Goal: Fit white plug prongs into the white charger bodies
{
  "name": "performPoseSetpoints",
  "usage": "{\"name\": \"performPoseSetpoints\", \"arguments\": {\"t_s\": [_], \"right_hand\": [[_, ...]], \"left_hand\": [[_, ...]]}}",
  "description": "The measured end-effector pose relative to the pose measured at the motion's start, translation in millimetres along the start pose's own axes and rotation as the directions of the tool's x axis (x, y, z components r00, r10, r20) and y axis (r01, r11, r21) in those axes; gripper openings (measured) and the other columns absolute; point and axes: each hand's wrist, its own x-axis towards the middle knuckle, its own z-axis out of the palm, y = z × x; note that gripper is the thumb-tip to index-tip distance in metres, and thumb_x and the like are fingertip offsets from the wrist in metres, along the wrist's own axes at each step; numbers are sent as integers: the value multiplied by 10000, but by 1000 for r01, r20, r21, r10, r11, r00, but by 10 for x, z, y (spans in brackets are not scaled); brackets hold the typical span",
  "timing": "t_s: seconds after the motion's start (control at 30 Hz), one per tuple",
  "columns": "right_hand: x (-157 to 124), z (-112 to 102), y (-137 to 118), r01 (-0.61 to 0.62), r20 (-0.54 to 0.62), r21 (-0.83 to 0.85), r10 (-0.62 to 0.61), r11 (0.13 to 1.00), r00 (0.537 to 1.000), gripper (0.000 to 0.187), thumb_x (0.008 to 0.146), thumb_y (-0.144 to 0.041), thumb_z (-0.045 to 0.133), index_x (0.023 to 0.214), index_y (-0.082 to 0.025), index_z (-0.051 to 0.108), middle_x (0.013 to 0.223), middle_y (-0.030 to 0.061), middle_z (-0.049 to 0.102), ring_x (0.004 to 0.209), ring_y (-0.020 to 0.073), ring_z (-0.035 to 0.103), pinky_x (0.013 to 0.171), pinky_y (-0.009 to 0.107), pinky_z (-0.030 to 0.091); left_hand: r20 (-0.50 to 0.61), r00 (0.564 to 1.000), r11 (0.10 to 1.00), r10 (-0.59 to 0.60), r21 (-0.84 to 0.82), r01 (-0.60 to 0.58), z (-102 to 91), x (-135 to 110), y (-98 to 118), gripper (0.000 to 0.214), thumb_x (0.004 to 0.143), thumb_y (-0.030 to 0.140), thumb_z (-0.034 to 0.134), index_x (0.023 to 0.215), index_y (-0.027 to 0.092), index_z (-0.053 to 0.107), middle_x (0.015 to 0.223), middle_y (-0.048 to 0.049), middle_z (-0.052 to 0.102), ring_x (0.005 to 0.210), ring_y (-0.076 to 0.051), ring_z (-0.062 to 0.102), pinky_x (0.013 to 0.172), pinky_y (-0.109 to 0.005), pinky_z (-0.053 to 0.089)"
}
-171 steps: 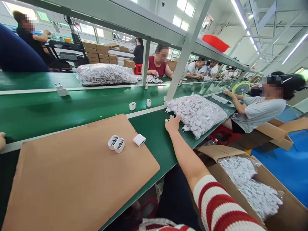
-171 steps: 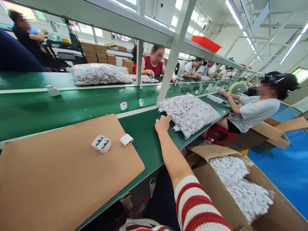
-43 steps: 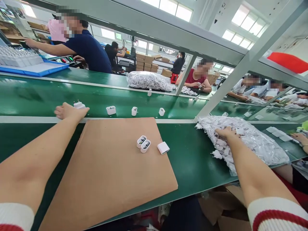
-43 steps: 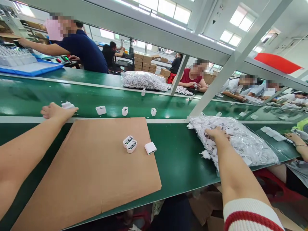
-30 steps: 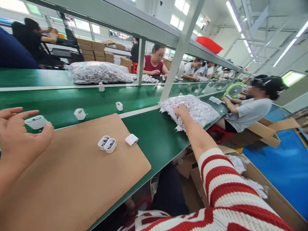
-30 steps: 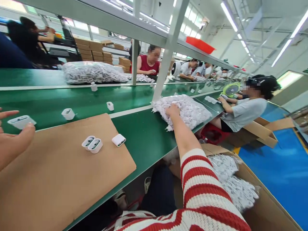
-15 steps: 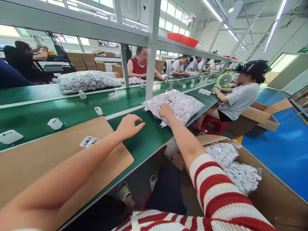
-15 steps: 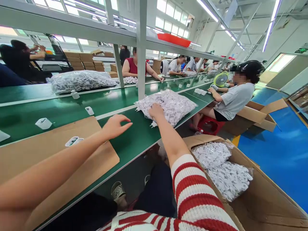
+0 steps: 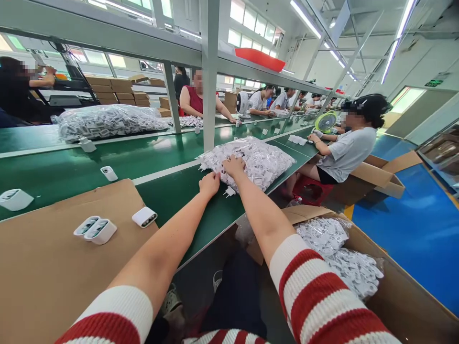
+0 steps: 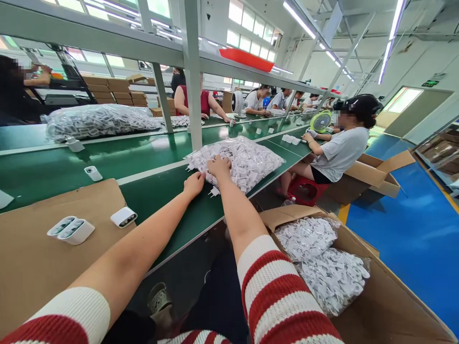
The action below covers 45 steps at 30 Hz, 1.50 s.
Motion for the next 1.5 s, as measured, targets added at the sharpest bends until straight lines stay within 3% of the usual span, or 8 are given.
{"name": "performPoseSetpoints", "arguments": {"t_s": [0.2, 0.43, 0.67, 0.97, 1.1, 1.3, 1.5], "right_hand": [[25, 21, -88, -118, -77, 29, 120, 993, 990, 474, 966, -393, 386, 1385, -211, 513, 1448, 183, 420, 1333, 369, 416, 1093, 528, 358], [28, -124, -175, -232, 43, 104, 229, 967, 973, 485, 953, -305, 426, 1435, -281, 470, 1549, 136, 295, 1405, 362, 334, 1095, 516, 385], [185, -180, -177, -289, 110, 102, 278, 952, 954, 530, 947, -309, 473, 1476, -271, 457, 1591, 151, 232, 1447, 389, 281, 1093, 558, 391], [427, -204, -257, -335, 134, 42, 327, 941, 935, 689, 895, -339, 633, 1528, -193, 402, 1581, 243, 218, 1431, 421, 285, 1027, 580, 436], [460, -117, -279, -312, 84, 25, 309, 950, 947, 654, 914, -320, 582, 1526, -173, 406, 1587, 256, 233, 1430, 421, 319, 1031, 596, 428], [404, 130, -188, -333, -100, 1, 331, 943, 938, 608, 893, -409, 561, 1455, -180, 520, 1555, 282, 311, 1388, 445, 399, 1035, 661, 401], [288, 195, 1, -241, -113, -72, 232, 968, 966, 599, 885, -350, 471, 1442, -133, 519, 1539, 307, 336, 1369, 427, 460, 1040, 636, 421]], "left_hand": [[4, 999, 999, 54, -1, -54, 51, -89, -80, 434, 1067, 431, 333, 932, 199, 673, 1032, -115, 728, 959, -253, 664, 806, -324, 426], [65, 996, 996, 56, 59, -60, -94, -309, -111, 407, 1051, 369, 386, 840, 190, 684, 960, -119, 731, 909, -258, 670, 747, -326, 424], [44, 999, 989, 24, 144, -30, -151, -694, -141, 411, 1056, 310, 336, 865, 193, 681, 1001, -118, 743, 978, -263, 682, 824, -344, 426], [81, 996, 972, 29, 229, -47, -188, -889, -100, 446, 1066, 322, 310, 866, 188, 685, 1015, -124, 751, 1008, -288, 689, 903, -390, 426], [141, 989, 968, 50, 237, -83, -177, -939, -135, 473, 1065, 339, 288, 870, 204, 697, 1024, -122, 753, 1031, -299, 686, 926, -415, 431], [247, 968, 979, 41, 183, -88, -142, -949, -193, 460, 1048, 424, 331, 884, 216, 707, 1048, -115, 759, 1069, -300, 686, 971, -437, 438], [339, 940, 989, 48, 116, -92, -183, -938, -134, 501, 1053, 429, 276, 937, 193, 703, 1122, -158, 736, 1150, -347, 655, 1053, -541, 395]]}}
